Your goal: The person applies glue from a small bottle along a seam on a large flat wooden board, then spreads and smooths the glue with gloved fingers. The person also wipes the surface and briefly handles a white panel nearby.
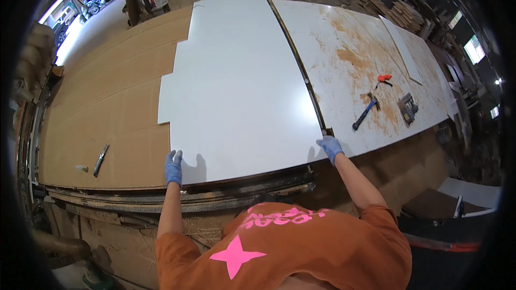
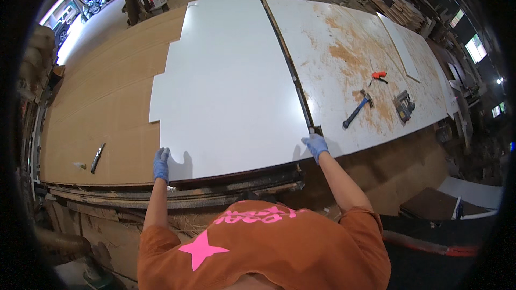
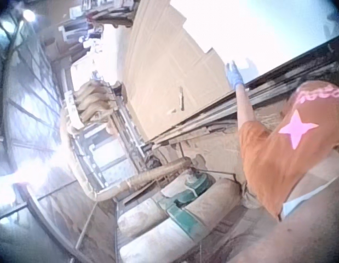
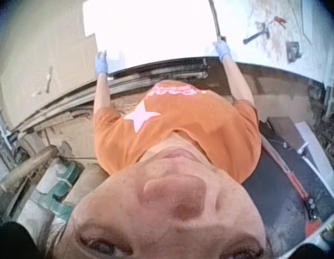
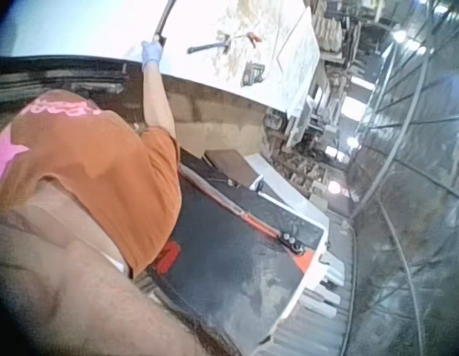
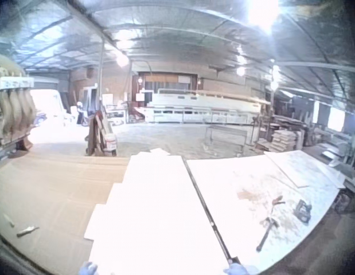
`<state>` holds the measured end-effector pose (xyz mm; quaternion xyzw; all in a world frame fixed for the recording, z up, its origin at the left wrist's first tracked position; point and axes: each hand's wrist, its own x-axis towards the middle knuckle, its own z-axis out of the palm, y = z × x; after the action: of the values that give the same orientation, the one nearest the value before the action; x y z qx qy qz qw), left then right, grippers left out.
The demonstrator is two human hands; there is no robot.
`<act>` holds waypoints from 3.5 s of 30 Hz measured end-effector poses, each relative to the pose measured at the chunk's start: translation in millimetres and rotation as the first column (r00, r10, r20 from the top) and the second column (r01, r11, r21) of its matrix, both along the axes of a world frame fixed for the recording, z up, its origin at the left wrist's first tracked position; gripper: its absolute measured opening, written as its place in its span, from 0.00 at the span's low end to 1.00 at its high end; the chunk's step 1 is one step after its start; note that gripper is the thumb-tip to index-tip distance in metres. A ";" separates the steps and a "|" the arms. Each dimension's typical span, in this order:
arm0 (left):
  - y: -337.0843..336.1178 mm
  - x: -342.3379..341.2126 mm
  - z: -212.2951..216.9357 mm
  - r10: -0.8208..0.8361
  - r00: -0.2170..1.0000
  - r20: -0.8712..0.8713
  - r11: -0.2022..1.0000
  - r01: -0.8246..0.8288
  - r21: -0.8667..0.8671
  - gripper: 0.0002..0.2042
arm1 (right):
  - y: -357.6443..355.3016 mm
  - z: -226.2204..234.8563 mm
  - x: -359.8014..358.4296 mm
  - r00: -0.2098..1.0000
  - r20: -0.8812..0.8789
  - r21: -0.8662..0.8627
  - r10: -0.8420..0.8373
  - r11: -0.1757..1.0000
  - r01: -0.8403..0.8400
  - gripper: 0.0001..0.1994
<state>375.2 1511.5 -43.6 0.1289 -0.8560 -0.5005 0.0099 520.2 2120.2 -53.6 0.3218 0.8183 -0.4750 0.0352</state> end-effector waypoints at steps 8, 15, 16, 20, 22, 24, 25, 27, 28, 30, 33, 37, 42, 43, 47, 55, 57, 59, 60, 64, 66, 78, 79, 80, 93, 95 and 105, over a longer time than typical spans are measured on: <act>-12.3 3.7 12.6 0.122 0.991 0.048 0.969 -0.130 0.210 0.22 | -10.0 26.8 3.4 0.996 -0.084 -0.379 0.010 0.925 -0.041 0.14; -49.2 -11.8 24.2 0.218 0.973 0.075 0.905 -0.230 0.358 0.20 | -42.2 76.8 1.5 0.938 0.196 -0.603 -0.285 0.719 0.345 0.06; -62.3 -16.5 19.2 0.205 0.977 0.063 0.906 -0.214 0.365 0.20 | -41.4 76.1 -2.7 0.936 0.211 -0.662 -0.282 0.663 0.350 0.07; -66.3 -17.8 -2.6 0.108 0.993 0.054 0.934 -0.120 0.338 0.20 | -41.4 79.4 -5.5 0.926 0.302 -0.636 -0.229 0.674 0.374 0.12; -63.1 -16.1 -8.7 0.101 0.994 0.049 0.899 -0.112 0.423 0.21 | -30.9 76.6 -3.5 0.950 0.251 -0.574 -0.186 0.761 0.301 0.17; -53.0 -12.4 -3.7 0.143 0.986 0.086 0.871 -0.167 0.462 0.24 | -22.2 68.3 3.6 0.988 0.123 -0.479 -0.092 0.867 0.140 0.24; -47.2 -13.6 6.0 0.129 0.976 0.176 0.864 -0.198 0.463 0.24 | -20.2 70.3 7.8 0.991 0.089 -0.470 -0.104 0.873 0.134 0.24; -39.0 -7.7 39.9 0.137 0.924 0.358 0.842 -0.298 0.449 0.23 | -30.4 100.7 12.5 0.996 0.029 -0.457 -0.081 0.885 0.085 0.26; -41.2 -5.4 44.2 0.148 0.808 0.570 0.732 -0.477 0.487 0.27 | -27.9 104.7 20.5 0.993 -0.030 -0.421 -0.114 0.903 0.091 0.28; -13.8 10.5 56.9 0.178 0.868 0.463 0.819 -0.391 0.419 0.26 | -3.6 85.7 44.1 0.957 -0.100 -0.402 -0.271 0.891 0.210 0.24; 31.5 43.6 64.8 0.138 0.899 0.415 0.837 -0.330 0.436 0.23 | 71.7 53.8 85.4 0.933 -0.156 -0.477 -0.325 0.852 0.216 0.25; 90.3 83.7 59.9 0.034 0.927 0.374 0.758 -0.268 0.595 0.20 | 113.5 78.4 129.6 0.946 -0.212 -0.647 -0.246 0.761 0.053 0.27; 171.8 113.3 34.3 -0.070 0.947 0.313 0.713 -0.171 0.680 0.19 | 185.5 56.8 190.0 0.898 -0.171 -0.707 -0.406 0.685 0.175 0.27; 189.7 114.7 44.1 -0.088 0.936 0.341 0.691 -0.190 0.698 0.19 | 203.0 46.7 199.1 0.884 -0.144 -0.698 -0.444 0.679 0.227 0.28; 263.1 132.0 5.8 -0.141 0.954 0.264 0.678 -0.101 0.728 0.23 | 249.0 63.5 195.3 0.800 0.048 -0.777 -0.598 0.481 0.406 0.28; 389.2 105.5 26.2 -0.268 0.941 0.208 0.817 0.107 0.567 0.25 | 339.8 -35.7 240.4 0.351 0.073 -0.669 -0.933 0.216 0.712 0.23; 413.3 105.5 8.4 -0.302 0.940 0.157 0.833 0.180 0.523 0.26 | 341.8 -40.6 226.3 0.438 0.023 -0.723 -0.899 0.288 0.628 0.23; 433.9 112.2 -4.2 -0.364 0.920 0.147 0.811 0.236 0.536 0.27 | 335.1 -30.3 206.9 0.542 -0.009 -0.782 -0.840 0.344 0.520 0.24; 446.6 118.4 1.1 -0.437 0.888 0.142 0.801 0.313 0.511 0.26 | 326.7 -25.5 200.9 0.509 0.046 -0.786 -0.859 0.284 0.549 0.24; 477.9 147.7 21.1 -0.611 0.791 0.025 0.664 0.495 0.561 0.23 | 286.9 -28.3 199.3 0.541 0.160 -0.767 -0.826 0.241 0.594 0.23; 472.2 157.2 24.6 -0.652 0.758 -0.001 0.602 0.518 0.607 0.21 | 258.0 -16.0 196.5 0.548 0.139 -0.778 -0.825 0.252 0.575 0.22; 262.4 260.3 -26.3 -0.421 0.815 0.399 0.907 0.368 0.206 0.20 | 60.6 -37.5 222.7 0.821 0.160 -0.580 -0.549 0.620 0.528 0.19; 245.1 271.7 -38.3 -0.355 0.838 0.415 0.933 0.288 0.216 0.19 | 46.1 -52.2 232.5 0.864 0.186 -0.550 -0.468 0.679 0.487 0.17; 226.2 288.5 -61.0 -0.279 0.875 0.395 0.958 0.223 0.183 0.18 | 33.6 -61.9 239.2 0.901 0.214 -0.520 -0.377 0.737 0.432 0.15; 35.1 450.3 -125.6 0.043 0.758 0.651 0.998 -0.064 0.008 0.19 | -173.9 -80.8 130.1 0.794 0.011 0.281 0.607 0.761 -0.585 0.20; 2.5 480.8 -136.1 0.081 0.760 0.645 0.996 -0.076 -0.036 0.19 | -219.9 -78.3 122.9 0.768 0.207 0.443 0.606 0.642 -0.626 0.23; -31.2 578.1 -126.2 0.308 0.678 0.667 0.920 -0.391 -0.027 0.19 | -415.3 -108.5 150.3 0.311 0.044 0.458 0.949 0.258 -0.851 0.18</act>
<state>953.2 1480.3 -169.8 0.4586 -0.7318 -0.4608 -0.2045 670.5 1704.9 -162.1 -0.2680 0.9270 -0.2245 0.1358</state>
